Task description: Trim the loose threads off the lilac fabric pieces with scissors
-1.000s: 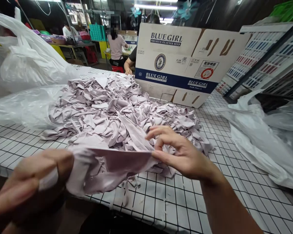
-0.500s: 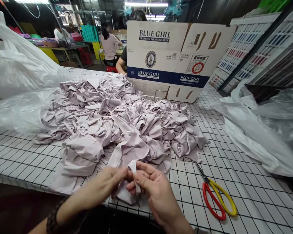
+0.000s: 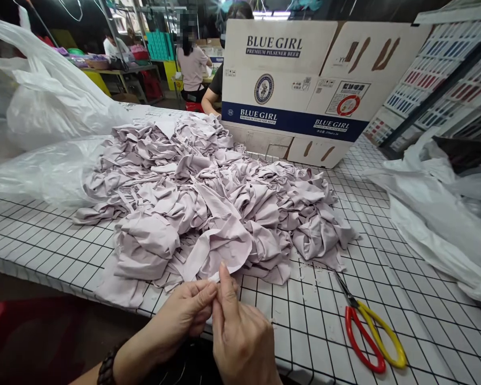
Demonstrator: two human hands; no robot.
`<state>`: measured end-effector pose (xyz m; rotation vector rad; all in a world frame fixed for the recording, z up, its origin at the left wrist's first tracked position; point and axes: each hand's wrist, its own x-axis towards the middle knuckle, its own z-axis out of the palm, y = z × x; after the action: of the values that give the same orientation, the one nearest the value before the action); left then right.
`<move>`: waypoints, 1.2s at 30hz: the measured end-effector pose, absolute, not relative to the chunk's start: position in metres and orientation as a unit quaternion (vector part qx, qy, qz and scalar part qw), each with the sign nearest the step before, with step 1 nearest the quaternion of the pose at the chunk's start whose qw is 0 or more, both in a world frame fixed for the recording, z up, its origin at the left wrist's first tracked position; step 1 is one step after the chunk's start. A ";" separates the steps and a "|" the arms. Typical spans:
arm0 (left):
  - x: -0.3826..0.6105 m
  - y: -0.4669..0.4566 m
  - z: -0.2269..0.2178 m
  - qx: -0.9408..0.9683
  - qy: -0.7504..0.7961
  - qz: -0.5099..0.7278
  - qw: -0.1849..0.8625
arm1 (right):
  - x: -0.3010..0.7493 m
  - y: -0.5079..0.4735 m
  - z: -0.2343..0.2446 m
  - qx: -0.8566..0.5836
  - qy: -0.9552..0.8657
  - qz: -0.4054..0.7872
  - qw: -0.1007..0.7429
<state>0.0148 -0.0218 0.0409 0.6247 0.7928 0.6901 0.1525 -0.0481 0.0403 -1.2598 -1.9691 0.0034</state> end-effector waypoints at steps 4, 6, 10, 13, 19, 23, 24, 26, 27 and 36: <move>0.015 -0.024 0.034 0.249 0.366 0.300 0.845 | 0.149 -0.052 0.035 -0.483 -0.786 -0.031 0.384; 0.016 -0.025 0.032 0.235 0.374 0.302 0.845 | 0.152 -0.054 0.038 -0.468 -0.799 -0.042 0.376; 0.014 -0.025 0.031 0.232 0.402 0.351 0.813 | 0.174 -0.046 0.060 -0.440 -0.821 0.013 0.363; 0.009 -0.025 0.033 0.274 0.404 0.369 0.791 | 0.186 -0.027 0.071 -0.435 -0.837 0.046 0.328; 0.003 -0.027 0.036 0.324 0.369 0.353 0.796 | 0.174 0.012 0.055 -0.341 -0.864 0.110 0.355; 0.001 -0.025 0.036 0.423 0.417 0.450 0.667 | 0.171 0.012 0.051 -0.349 -0.856 0.027 0.381; 0.001 -0.024 0.037 0.462 0.438 0.478 0.606 | 0.171 0.009 0.051 -0.353 -0.859 -0.002 0.370; 0.001 -0.022 0.038 0.524 0.458 0.510 0.505 | 0.168 0.004 0.047 -0.366 -0.862 -0.040 0.348; 0.001 -0.020 0.039 0.543 0.452 0.516 0.484 | 0.165 0.001 0.044 -0.374 -0.860 -0.048 0.344; 0.017 -0.013 0.023 0.437 0.311 0.465 0.704 | 0.225 -0.015 0.037 -0.510 -0.797 0.145 0.291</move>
<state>0.0173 -0.0127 0.0234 0.9722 0.6916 1.0350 0.2251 -0.0150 0.0373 -1.3597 -2.1246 0.3876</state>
